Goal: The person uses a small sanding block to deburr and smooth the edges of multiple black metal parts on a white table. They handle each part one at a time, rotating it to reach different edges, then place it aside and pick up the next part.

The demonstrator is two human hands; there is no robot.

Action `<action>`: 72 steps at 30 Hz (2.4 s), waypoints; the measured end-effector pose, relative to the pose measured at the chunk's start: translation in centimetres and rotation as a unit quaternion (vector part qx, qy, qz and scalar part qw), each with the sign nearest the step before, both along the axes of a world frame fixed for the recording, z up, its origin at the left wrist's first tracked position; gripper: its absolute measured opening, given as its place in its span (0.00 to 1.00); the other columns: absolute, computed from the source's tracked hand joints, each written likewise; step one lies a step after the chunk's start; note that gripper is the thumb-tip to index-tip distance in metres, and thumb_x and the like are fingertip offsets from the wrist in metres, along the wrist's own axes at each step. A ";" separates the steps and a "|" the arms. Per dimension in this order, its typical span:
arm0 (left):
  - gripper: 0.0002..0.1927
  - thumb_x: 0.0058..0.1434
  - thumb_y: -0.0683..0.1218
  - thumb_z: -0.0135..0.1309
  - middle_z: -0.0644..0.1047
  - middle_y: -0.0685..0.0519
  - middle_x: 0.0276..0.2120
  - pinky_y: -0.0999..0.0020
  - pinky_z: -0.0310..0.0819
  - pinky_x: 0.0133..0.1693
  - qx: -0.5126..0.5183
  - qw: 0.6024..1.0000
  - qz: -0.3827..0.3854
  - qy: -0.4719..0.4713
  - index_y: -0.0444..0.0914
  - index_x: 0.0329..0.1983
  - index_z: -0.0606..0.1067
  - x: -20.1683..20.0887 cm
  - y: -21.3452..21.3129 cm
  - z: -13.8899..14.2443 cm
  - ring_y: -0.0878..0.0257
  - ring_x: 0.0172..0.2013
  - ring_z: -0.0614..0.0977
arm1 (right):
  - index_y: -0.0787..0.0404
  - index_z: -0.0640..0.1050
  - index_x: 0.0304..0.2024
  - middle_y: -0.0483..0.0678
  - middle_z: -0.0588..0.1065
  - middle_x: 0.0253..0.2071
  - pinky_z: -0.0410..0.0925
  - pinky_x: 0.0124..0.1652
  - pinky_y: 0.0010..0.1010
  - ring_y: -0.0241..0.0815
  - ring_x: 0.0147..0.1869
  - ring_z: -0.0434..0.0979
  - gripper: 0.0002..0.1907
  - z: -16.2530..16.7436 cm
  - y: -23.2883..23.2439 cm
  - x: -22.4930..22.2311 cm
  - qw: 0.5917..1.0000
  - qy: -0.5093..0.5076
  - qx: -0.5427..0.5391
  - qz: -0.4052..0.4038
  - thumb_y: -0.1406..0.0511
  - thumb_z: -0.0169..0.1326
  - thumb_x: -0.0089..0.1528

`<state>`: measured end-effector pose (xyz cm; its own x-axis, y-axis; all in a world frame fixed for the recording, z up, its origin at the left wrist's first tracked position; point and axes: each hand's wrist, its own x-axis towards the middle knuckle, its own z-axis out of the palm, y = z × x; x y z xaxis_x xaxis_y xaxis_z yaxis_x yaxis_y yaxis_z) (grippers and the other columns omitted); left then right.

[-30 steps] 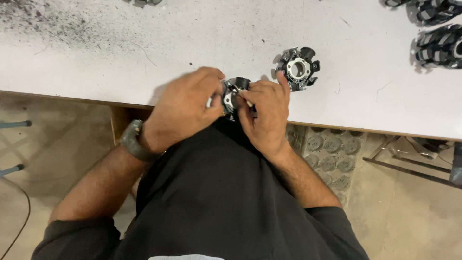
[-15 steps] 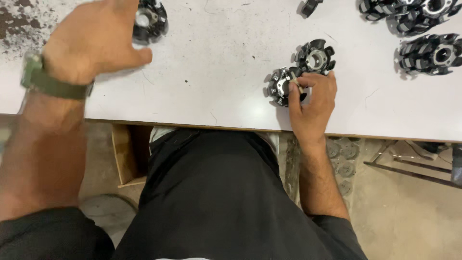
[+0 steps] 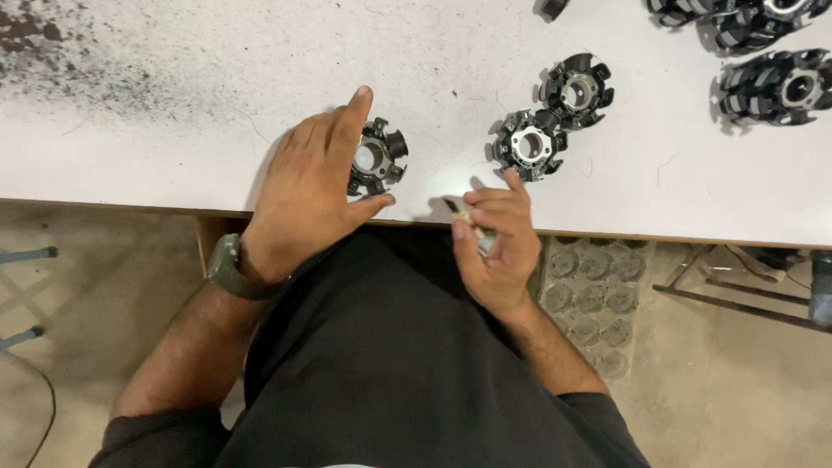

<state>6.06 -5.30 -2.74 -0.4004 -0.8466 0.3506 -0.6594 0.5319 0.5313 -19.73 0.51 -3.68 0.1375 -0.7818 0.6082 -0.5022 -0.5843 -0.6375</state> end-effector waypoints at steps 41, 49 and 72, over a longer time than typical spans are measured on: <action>0.07 0.59 0.39 0.64 0.75 0.50 0.57 0.53 0.68 0.57 -0.060 0.984 0.094 0.141 0.38 0.38 0.77 -4.0 1.3 -2.3 0.53 0.58 0.74 | 0.60 0.76 0.42 0.46 0.74 0.34 0.69 0.67 0.51 0.46 0.41 0.79 0.08 3.3 -4.2 3.8 0.980 0.179 0.078 0.030 0.72 0.63 0.63; 0.07 0.59 0.38 0.62 0.73 0.50 0.56 0.56 0.70 0.57 -0.025 0.979 0.090 0.183 0.37 0.37 0.75 -3.5 1.3 -2.7 0.53 0.56 0.75 | 0.61 0.76 0.45 0.46 0.77 0.37 0.69 0.68 0.52 0.44 0.43 0.81 0.09 2.1 -3.4 3.3 0.990 0.114 0.083 0.013 0.71 0.63 0.65; 0.10 0.61 0.37 0.66 0.74 0.50 0.60 0.59 0.74 0.57 -0.045 0.984 0.078 0.157 0.38 0.43 0.79 -2.9 1.5 -2.6 0.53 0.60 0.75 | 0.60 0.76 0.44 0.47 0.76 0.39 0.69 0.64 0.50 0.48 0.46 0.78 0.11 1.7 -3.3 3.7 0.985 0.169 0.031 0.003 0.71 0.65 0.63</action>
